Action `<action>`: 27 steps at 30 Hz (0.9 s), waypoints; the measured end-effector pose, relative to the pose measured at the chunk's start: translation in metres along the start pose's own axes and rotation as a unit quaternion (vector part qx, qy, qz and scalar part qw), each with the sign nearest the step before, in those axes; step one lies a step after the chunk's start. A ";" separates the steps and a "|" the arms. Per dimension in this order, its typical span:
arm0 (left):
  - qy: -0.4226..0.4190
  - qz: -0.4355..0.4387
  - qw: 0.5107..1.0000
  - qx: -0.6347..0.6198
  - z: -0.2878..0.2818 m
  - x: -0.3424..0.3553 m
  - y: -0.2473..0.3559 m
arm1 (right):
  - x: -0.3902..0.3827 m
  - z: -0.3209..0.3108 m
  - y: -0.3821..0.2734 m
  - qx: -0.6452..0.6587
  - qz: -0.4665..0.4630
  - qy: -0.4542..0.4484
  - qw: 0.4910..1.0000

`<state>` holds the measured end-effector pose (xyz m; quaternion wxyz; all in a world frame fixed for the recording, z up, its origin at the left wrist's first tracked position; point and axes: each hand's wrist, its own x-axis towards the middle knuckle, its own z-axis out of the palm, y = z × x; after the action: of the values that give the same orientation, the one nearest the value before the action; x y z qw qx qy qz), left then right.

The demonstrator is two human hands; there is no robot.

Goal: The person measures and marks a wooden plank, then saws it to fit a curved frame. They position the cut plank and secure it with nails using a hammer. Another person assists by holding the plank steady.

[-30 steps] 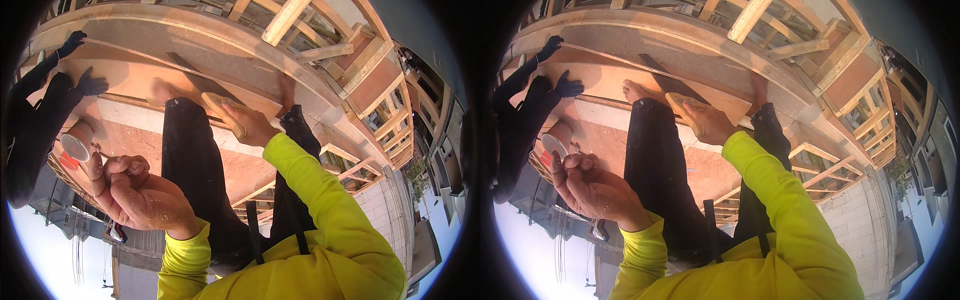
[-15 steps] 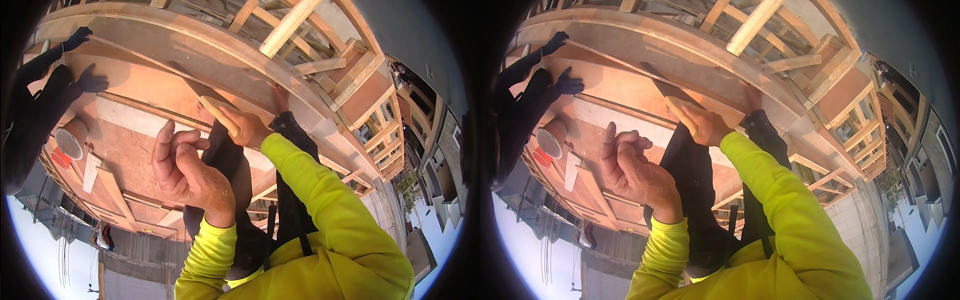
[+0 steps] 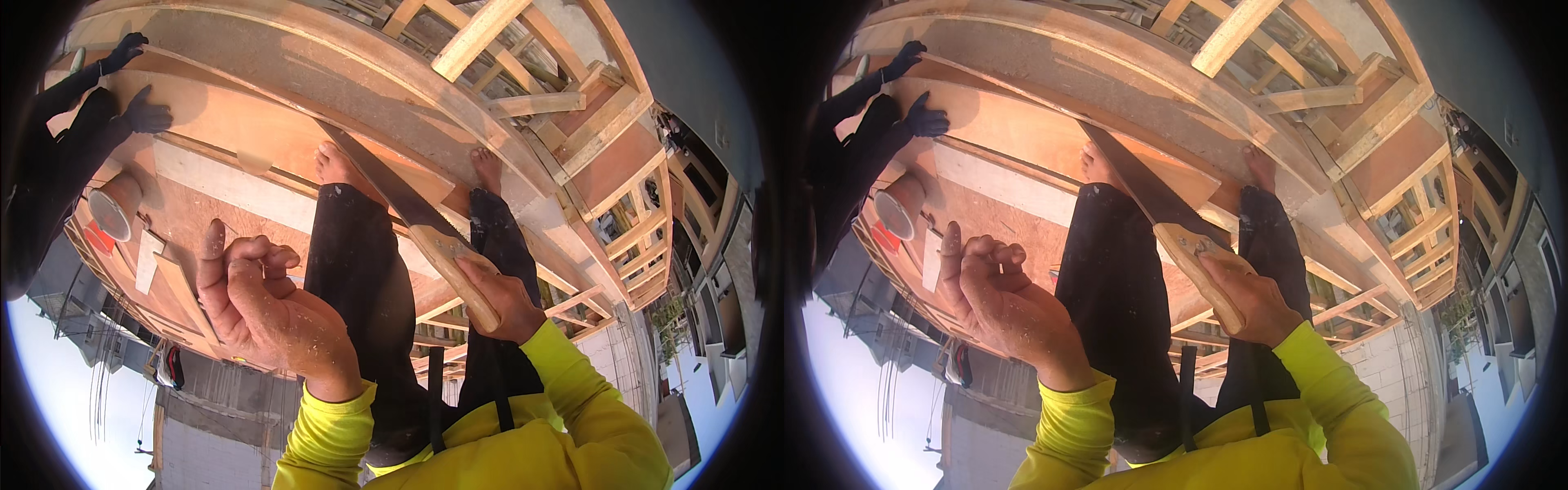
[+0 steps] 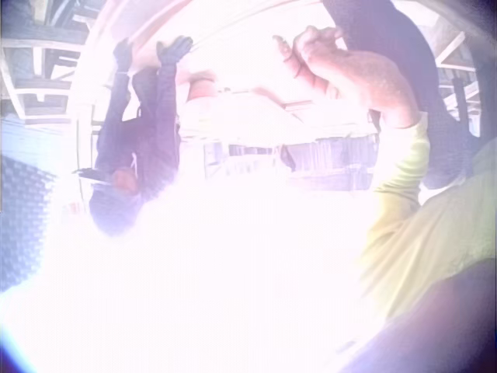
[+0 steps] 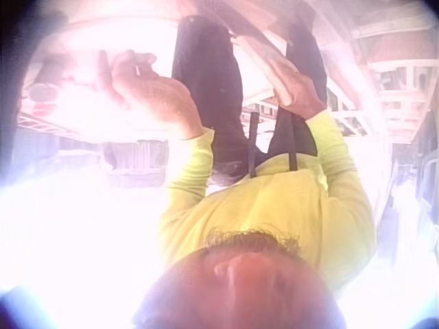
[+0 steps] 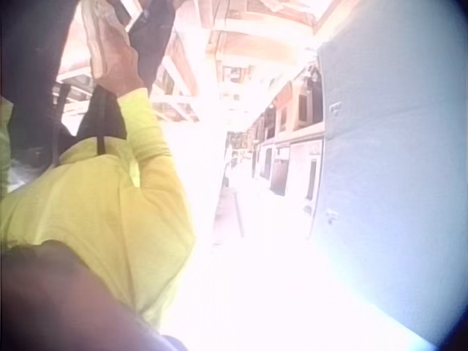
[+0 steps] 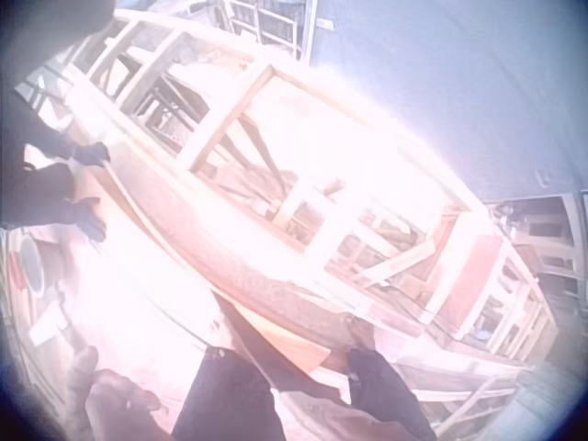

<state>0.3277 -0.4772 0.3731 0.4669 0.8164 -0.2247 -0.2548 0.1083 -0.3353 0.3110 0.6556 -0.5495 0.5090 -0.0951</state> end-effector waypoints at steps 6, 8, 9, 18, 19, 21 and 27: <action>-0.060 -0.022 0.997 -0.052 -0.002 -0.023 0.010 | 0.085 0.026 0.041 0.001 -0.034 0.036 0.999; -0.056 -0.010 0.998 -0.038 0.006 -0.029 0.007 | 0.146 0.019 0.040 -0.021 0.007 -0.011 1.000; -0.047 0.002 0.999 -0.027 0.008 -0.036 0.003 | 0.150 0.026 0.054 0.002 -0.024 0.007 1.000; -0.066 0.005 0.995 -0.072 -0.015 -0.024 0.012 | -0.026 -0.017 -0.002 -0.009 -0.004 0.021 1.000; -0.063 0.017 0.996 -0.058 -0.012 -0.026 0.011 | 0.005 -0.004 0.010 -0.010 0.003 0.010 1.000; -0.067 0.009 0.996 -0.057 -0.007 -0.026 0.010 | 0.095 0.026 0.037 -0.003 0.013 0.001 1.000; -0.044 0.036 0.997 -0.044 -0.004 -0.017 0.001 | 0.071 0.028 0.024 -0.005 -0.043 0.055 0.998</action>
<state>0.3170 -0.4652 0.3795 0.5011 0.7743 -0.2629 -0.2833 0.1526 -0.3569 0.2480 0.6193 -0.5678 0.5209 -0.1505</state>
